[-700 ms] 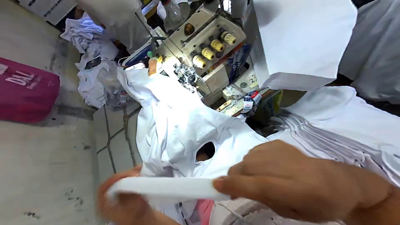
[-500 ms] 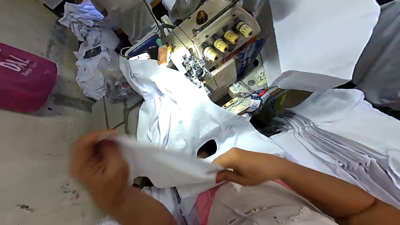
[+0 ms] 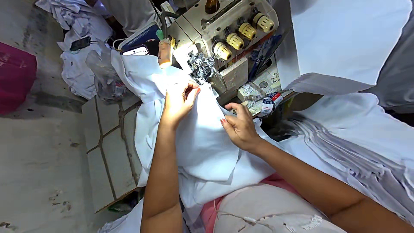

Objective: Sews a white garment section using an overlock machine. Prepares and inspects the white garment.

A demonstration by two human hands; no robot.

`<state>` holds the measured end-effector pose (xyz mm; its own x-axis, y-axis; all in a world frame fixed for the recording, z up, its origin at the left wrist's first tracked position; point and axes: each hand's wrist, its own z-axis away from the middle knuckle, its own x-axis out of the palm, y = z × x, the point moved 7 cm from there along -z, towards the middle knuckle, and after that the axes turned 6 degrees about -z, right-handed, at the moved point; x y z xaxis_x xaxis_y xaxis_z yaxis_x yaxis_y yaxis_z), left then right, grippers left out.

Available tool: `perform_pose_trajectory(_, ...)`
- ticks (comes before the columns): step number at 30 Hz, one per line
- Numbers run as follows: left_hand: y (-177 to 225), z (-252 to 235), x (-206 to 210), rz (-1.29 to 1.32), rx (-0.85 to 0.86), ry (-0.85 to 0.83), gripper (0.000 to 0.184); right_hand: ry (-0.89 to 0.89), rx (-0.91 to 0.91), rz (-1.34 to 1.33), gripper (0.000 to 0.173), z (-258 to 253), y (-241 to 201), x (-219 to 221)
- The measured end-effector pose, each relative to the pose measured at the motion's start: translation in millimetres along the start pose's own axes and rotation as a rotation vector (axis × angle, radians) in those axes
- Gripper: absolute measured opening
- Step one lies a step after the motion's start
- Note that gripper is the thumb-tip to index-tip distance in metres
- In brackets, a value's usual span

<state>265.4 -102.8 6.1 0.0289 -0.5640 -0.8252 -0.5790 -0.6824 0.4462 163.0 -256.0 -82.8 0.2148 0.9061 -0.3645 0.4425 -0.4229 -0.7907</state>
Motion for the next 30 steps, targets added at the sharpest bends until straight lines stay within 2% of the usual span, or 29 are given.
perform_pose_trajectory(5,-13.6,-3.9,4.5,0.089,-0.076,-0.051,0.015,-0.093,0.139,-0.195,0.036,-0.7,8.6,2.7)
perform_pose_trajectory(11,-14.2,-1.8,7.3,0.083,-0.074,-0.110,0.014,-0.092,0.202,-0.270,0.036,7.9,4.6,3.6)
perform_pose_trajectory(15,-13.4,2.0,9.3,0.103,-0.042,-0.074,0.013,-0.071,0.227,-0.314,0.036,11.9,3.3,3.3)
perform_pose_trajectory(17,-8.1,4.9,9.3,0.006,-0.013,-0.031,0.013,-0.059,0.226,-0.320,0.035,12.0,2.9,3.1)
perform_pose_trajectory(20,20.6,16.4,11.0,-0.320,0.038,0.064,0.018,-0.044,0.226,-0.317,0.034,11.7,2.3,2.7)
perform_pose_trajectory(23,41.1,32.9,27.6,-0.446,-0.010,0.001,0.033,-0.013,0.234,-0.312,0.033,10.2,1.5,0.2)
perform_pose_trajectory(26,41.9,37.5,38.5,-0.358,-0.015,0.018,0.038,0.014,0.226,-0.296,0.034,6.5,2.0,-2.9)
perform_pose_trajectory(30,40.4,34.0,33.4,-0.271,-0.037,0.052,0.032,0.015,0.233,-0.290,0.035,2.2,4.2,-3.0)
